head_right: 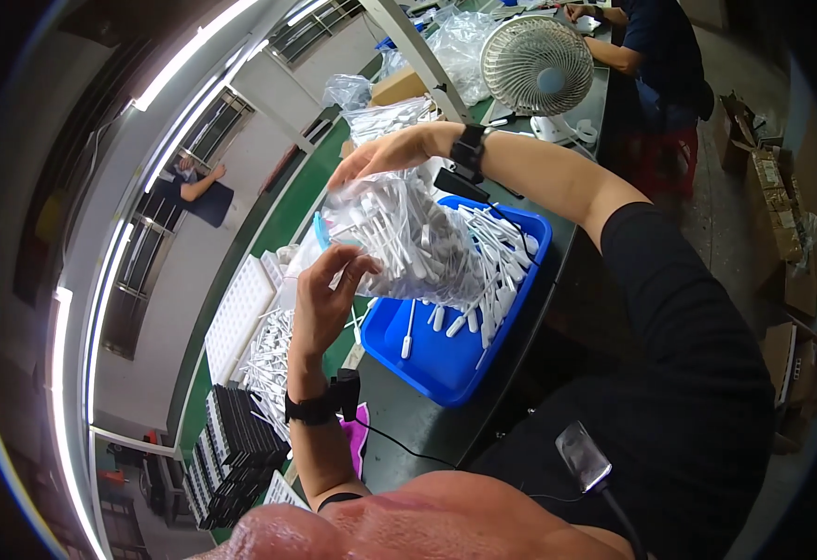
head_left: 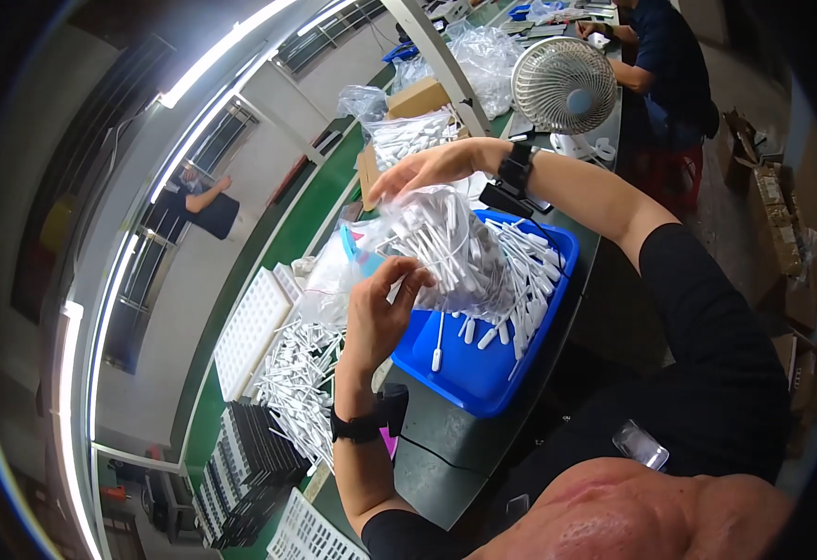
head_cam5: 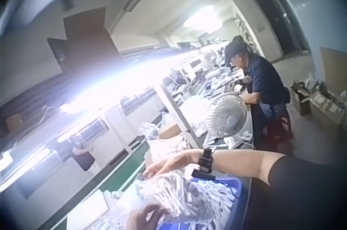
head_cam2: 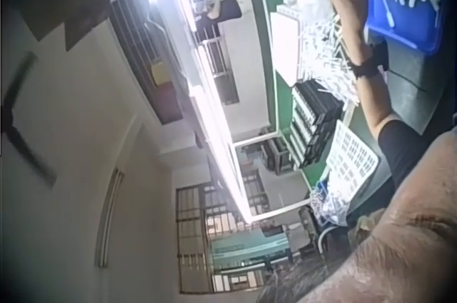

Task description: Packaging cotton swabs into plastic bags at a workstation.

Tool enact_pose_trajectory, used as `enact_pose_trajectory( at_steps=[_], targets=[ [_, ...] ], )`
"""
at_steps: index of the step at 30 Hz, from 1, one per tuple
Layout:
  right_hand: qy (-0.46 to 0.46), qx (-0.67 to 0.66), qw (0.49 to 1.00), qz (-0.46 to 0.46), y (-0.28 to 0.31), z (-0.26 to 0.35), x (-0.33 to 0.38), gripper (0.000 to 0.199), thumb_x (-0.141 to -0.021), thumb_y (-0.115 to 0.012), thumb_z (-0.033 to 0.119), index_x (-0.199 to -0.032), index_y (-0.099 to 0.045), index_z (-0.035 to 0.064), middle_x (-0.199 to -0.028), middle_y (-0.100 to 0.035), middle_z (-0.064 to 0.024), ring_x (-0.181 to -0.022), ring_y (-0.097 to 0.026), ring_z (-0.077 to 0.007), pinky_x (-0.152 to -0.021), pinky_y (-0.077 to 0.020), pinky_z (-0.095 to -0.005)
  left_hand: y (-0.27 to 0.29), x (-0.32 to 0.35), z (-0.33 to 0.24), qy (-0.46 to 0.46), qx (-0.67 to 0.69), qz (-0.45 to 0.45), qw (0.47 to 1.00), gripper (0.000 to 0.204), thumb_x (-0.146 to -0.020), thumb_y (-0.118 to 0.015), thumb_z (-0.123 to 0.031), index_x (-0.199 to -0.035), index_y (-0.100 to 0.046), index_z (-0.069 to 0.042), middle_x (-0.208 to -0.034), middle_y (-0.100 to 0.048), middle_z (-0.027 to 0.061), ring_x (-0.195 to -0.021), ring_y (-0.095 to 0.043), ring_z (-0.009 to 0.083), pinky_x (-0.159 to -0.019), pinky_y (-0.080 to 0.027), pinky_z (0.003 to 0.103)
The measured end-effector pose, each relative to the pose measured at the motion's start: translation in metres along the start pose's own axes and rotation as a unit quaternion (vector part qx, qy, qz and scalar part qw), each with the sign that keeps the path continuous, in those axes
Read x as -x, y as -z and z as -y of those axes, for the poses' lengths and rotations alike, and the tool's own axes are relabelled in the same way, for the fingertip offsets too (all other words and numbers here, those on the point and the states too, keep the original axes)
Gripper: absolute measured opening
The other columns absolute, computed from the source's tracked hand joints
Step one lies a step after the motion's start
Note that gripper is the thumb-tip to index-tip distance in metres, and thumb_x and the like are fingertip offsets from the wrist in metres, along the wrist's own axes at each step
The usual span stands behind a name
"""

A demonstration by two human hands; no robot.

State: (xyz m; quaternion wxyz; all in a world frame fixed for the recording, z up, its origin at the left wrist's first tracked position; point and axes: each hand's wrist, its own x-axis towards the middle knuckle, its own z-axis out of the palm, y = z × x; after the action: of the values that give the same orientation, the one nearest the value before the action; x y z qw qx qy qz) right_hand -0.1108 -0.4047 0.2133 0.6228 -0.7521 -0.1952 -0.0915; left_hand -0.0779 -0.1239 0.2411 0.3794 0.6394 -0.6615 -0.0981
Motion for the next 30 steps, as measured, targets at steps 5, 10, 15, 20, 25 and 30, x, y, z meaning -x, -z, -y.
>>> enact_pose_trajectory(
  at_steps=[5,10,15,20,25,30],
  targets=[
    [-0.144,-0.039,0.987,0.058,0.020,-0.020,-0.008,0.043,-0.095,-0.063,0.024,-0.132,-0.056,0.0036,-0.123,-0.061,-0.0064,-0.112,-0.057,-0.0124,-0.099,-0.0444,-0.0278,0.005,0.008,0.005,-0.003,-0.052,-0.022,0.998,0.011,-0.096,-0.059,-0.008,-0.094,-0.063,0.002,-0.084,-0.071,0.0077,-0.081,-0.067,0.0145,-0.076,-0.051,0.027],
    [-0.035,-0.115,0.992,-0.045,-0.004,-0.036,0.011,0.038,-0.096,-0.062,0.024,-0.127,-0.059,0.0016,-0.115,-0.065,-0.0048,-0.103,-0.061,-0.0104,-0.093,-0.0475,-0.0243,0.008,0.021,0.024,0.006,-0.067,-0.067,0.995,0.008,-0.094,-0.061,-0.007,-0.095,-0.063,0.000,-0.083,-0.071,0.0099,-0.079,-0.070,0.0201,-0.073,-0.052,0.029],
    [-0.097,-0.101,0.990,0.002,-0.008,-0.013,0.000,0.035,-0.097,-0.062,0.026,-0.122,-0.061,0.0020,-0.110,-0.065,0.0003,-0.100,-0.059,-0.0077,-0.094,-0.0455,-0.0233,0.009,0.019,0.019,-0.019,-0.064,-0.068,0.995,0.007,-0.092,-0.062,-0.007,-0.096,-0.063,-0.001,-0.083,-0.070,0.0120,-0.079,-0.071,0.0238,-0.071,-0.053,0.030],
    [-0.011,0.046,0.996,-0.082,0.010,-0.022,-0.019,0.030,-0.098,-0.061,0.027,-0.118,-0.063,0.0049,-0.108,-0.064,0.0030,-0.100,-0.059,-0.0060,-0.095,-0.0442,-0.0216,0.012,0.021,0.017,-0.010,-0.063,-0.068,0.996,0.008,-0.092,-0.063,-0.008,-0.096,-0.064,-0.001,-0.083,-0.071,0.0103,-0.079,-0.071,0.0231,-0.070,-0.053,0.029],
    [0.136,0.002,0.965,-0.225,0.040,-0.003,-0.008,0.022,-0.099,-0.059,0.024,-0.113,-0.064,0.0084,-0.105,-0.063,0.0047,-0.099,-0.058,-0.0053,-0.094,-0.0454,-0.0213,0.071,0.001,0.019,-0.103,-0.135,-0.110,0.979,0.005,-0.092,-0.061,-0.006,-0.093,-0.064,-0.002,-0.077,-0.069,0.0067,-0.070,-0.068,0.0215,-0.091,-0.048,0.035],
    [0.203,0.005,0.947,-0.248,-0.004,0.028,0.016,0.019,-0.100,-0.058,0.024,-0.110,-0.064,0.0096,-0.101,-0.063,0.0051,-0.096,-0.057,-0.0044,-0.089,-0.0463,-0.0204,0.098,-0.008,0.004,-0.114,-0.270,-0.067,0.954,0.008,-0.092,-0.059,-0.008,-0.091,-0.065,-0.004,-0.071,-0.067,0.0066,-0.065,-0.065,0.0242,-0.107,-0.036,0.042]
  ],
)
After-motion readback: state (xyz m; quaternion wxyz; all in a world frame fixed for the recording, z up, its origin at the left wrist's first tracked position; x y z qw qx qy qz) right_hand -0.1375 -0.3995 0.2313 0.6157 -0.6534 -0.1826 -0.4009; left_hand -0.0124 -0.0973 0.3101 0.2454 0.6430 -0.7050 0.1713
